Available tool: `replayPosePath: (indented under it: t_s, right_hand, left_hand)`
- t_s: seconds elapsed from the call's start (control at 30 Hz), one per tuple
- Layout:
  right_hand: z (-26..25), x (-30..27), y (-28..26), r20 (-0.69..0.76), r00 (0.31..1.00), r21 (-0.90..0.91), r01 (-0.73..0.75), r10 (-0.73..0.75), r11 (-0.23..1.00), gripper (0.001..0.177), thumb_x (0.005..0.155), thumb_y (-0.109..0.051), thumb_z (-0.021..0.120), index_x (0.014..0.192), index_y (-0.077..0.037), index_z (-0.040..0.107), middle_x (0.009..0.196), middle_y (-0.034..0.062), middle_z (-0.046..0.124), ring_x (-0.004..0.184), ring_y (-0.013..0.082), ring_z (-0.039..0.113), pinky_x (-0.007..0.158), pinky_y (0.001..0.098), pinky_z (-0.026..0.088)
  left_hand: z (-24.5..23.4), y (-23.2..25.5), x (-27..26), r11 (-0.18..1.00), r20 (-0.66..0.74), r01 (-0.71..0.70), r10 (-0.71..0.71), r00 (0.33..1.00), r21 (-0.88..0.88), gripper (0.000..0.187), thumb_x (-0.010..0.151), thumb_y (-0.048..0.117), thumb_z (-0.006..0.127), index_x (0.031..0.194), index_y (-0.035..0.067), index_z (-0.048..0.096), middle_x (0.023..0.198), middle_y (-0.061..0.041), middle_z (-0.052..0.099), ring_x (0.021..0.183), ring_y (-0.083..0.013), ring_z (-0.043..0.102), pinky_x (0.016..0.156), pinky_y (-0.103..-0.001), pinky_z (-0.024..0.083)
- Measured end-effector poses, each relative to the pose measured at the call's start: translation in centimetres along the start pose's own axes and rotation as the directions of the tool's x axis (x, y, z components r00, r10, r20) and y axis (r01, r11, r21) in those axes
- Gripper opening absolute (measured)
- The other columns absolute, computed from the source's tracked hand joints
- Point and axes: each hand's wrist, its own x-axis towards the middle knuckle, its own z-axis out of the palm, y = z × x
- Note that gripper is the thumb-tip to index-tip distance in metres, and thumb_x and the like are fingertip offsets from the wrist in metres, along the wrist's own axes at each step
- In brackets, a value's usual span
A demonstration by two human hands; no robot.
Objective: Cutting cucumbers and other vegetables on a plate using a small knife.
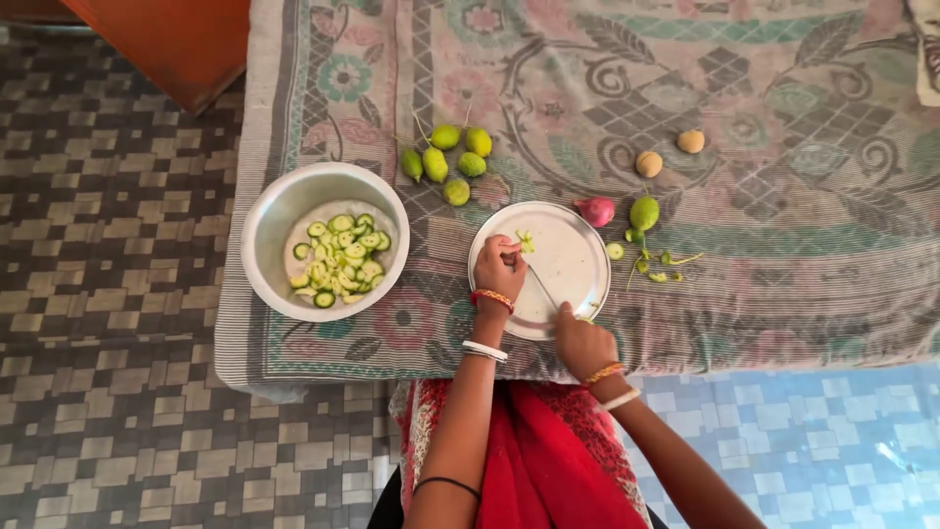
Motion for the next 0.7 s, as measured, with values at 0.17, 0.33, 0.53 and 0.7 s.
replayPosePath:
  t_s: [0.17, 0.33, 0.53, 0.7]
  right_hand:
    - [-5.6, 2.8, -0.7, -0.05, 0.985, -0.019, -0.167, 0.166, 0.986, 0.036, 0.104, -0.038, 0.048, 0.121, -0.008, 0.058, 0.075, 0.0181, 0.073, 0.062, 0.0412, 0.071, 0.053, 0.0552, 0.054]
    - [-5.2, 6.1, -0.7, 0.004, 0.979, -0.083, -0.203, 0.204, 0.976, 0.042, 0.099, -0.042, 0.057, 0.12, -0.005, 0.059, 0.096, 0.0179, 0.073, 0.08, 0.0383, 0.074, 0.064, 0.0519, 0.058]
    - [-5.7, 10.8, -3.6, -0.332, 0.938, 0.245, 0.185, -0.096, 0.952, 0.039, 0.09, -0.028, 0.072, 0.122, -0.004, 0.068, 0.115, 0.0173, 0.067, 0.102, 0.037, 0.066, 0.083, 0.0476, 0.056]
    - [-5.4, 13.8, -4.4, -0.237, 0.966, 0.272, 0.169, -0.104, 0.947, 0.042, 0.081, -0.019, 0.075, 0.12, -0.007, 0.07, 0.114, 0.0161, 0.068, 0.099, 0.0368, 0.068, 0.083, 0.0463, 0.057]
  left_hand:
    - [-1.1, 2.3, 0.0, 0.991, 0.017, -0.082, 0.08, 0.997, 0.107, 0.05, 0.08, 0.006, 0.078, 0.124, 0.003, 0.053, 0.104, -0.007, 0.068, 0.077, -0.018, 0.066, 0.072, -0.033, 0.058]
    - [-1.8, 3.2, 0.9, 0.959, 0.097, -0.186, 0.168, 0.981, 0.214, 0.065, 0.077, 0.013, 0.08, 0.136, 0.003, 0.053, 0.117, -0.012, 0.062, 0.082, -0.0223, 0.06, 0.069, -0.034, 0.056]
    - [-1.9, 0.8, 0.3, 0.961, 0.139, -0.228, 0.208, 0.968, 0.155, 0.063, 0.082, 0.005, 0.069, 0.143, 0.004, 0.052, 0.121, -0.011, 0.061, 0.09, -0.0218, 0.061, 0.079, -0.033, 0.058]
    - [-1.7, 1.2, 1.1, 0.929, 0.215, -0.216, 0.155, 0.964, 0.301, 0.064, 0.083, 0.008, 0.07, 0.143, 0.001, 0.051, 0.12, -0.014, 0.059, 0.095, -0.0302, 0.06, 0.09, -0.044, 0.049]
